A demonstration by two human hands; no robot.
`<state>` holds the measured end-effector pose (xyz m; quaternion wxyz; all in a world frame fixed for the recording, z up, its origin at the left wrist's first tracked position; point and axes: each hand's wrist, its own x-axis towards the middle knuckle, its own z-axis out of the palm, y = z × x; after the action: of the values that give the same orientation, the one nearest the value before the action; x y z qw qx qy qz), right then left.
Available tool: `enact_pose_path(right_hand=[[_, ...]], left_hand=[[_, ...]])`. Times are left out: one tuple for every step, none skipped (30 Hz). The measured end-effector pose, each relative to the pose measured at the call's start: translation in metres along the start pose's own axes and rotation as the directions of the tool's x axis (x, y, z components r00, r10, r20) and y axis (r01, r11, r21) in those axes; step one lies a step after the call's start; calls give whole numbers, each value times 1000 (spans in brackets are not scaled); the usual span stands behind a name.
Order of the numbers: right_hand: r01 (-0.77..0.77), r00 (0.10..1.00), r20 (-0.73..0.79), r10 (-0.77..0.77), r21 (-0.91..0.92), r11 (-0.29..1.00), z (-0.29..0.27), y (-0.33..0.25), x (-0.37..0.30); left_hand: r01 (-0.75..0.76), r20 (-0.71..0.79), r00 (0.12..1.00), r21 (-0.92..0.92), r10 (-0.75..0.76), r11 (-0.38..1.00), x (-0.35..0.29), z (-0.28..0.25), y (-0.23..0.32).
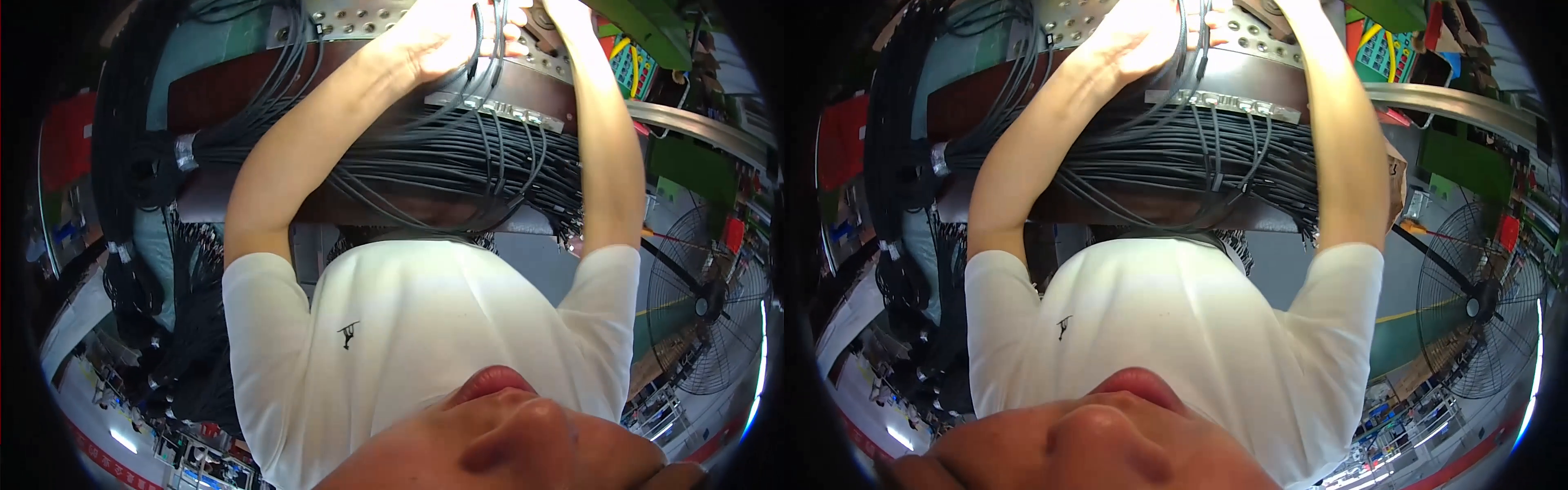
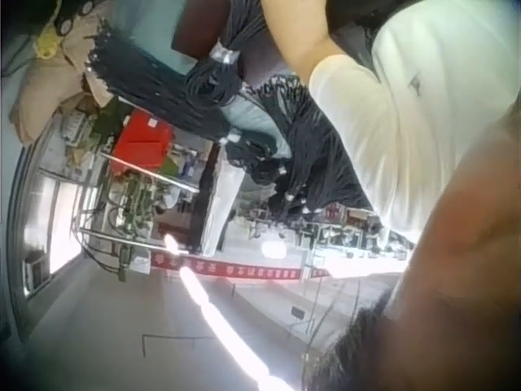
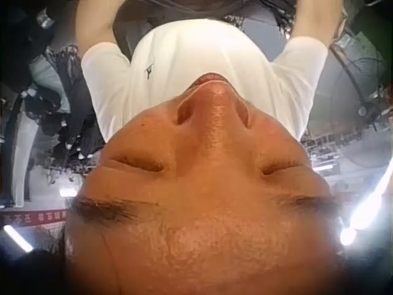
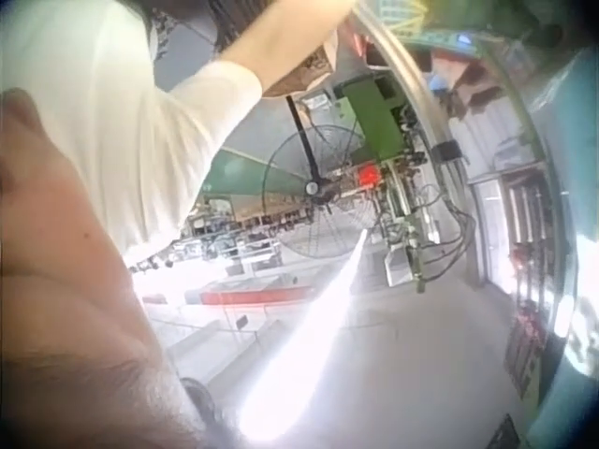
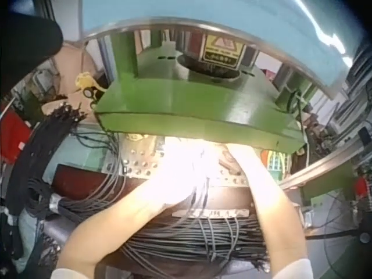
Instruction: Inserting individual wire ends from a large bundle into a connector strip on a workbench.
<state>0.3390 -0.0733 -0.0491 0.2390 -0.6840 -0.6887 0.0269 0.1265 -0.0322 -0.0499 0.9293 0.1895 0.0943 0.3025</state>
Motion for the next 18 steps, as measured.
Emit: enact_pose_path(right_hand=[[-1,1000,-26,1,-27,1000,10,-3,3],[-4,998,-58,0,-59,998,18,-3,10],[16,996,-84,-23,-82,996,29,-11,22],[40,996,-72,-45,-63,997,29,-32,24],[-57,998,9,57,304,951,19,-68,13],[-186,983,120,142,609,771,9,-91,0],[-268,938,307,164,336,903,22,-48,7],[92,984,127,-126,251,964,23,-34,3],[427,904,-15,-427,100,899,22,-25,-1],[153,982,71,-176,259,954,19,-20,-7],[-149,978,194,80,375,915,8,-20,-16],[-212,942,308,133,242,947,-5,-36,-23],[-200,944,310,114,261,944,-6,-38,-27],[245,954,165,-250,53,968,-4,-33,-36],[614,787,94,-609,-202,763,-1,-31,-37],[459,888,43,-458,-37,888,3,-48,-43],[450,892,67,-447,-45,892,1,-52,-48],[405,914,-21,-406,-46,913,-1,-60,-51]], left_hand=[[100,59,994,-59,-97,993,-10,7,5],[130,-282,957,212,-66,969,-42,43,13],[161,-334,941,299,-55,941,-65,56,12],[175,-337,938,255,-82,951,-73,56,8],[200,-339,933,200,-124,959,-82,57,-3],[224,-362,921,184,-146,957,-87,58,-13],[238,-362,916,140,-174,961,-92,52,-18],[225,-284,943,169,-171,960,-104,51,-6],[211,-206,964,193,-171,958,-128,52,7],[150,-297,951,194,-87,970,-153,67,30],[-28,-215,975,147,59,989,-174,57,58],[-221,-237,924,305,299,926,-183,45,92],[-372,-190,825,527,532,765,-194,41,129],[-393,-191,645,747,740,535,-193,16,168],[-439,-193,577,746,794,501,-200,-25,216],[-238,-390,546,776,741,584,-202,-62,256],[-260,-421,590,708,689,656,-184,-86,262],[56,-635,494,705,594,707,-163,-85,254]])
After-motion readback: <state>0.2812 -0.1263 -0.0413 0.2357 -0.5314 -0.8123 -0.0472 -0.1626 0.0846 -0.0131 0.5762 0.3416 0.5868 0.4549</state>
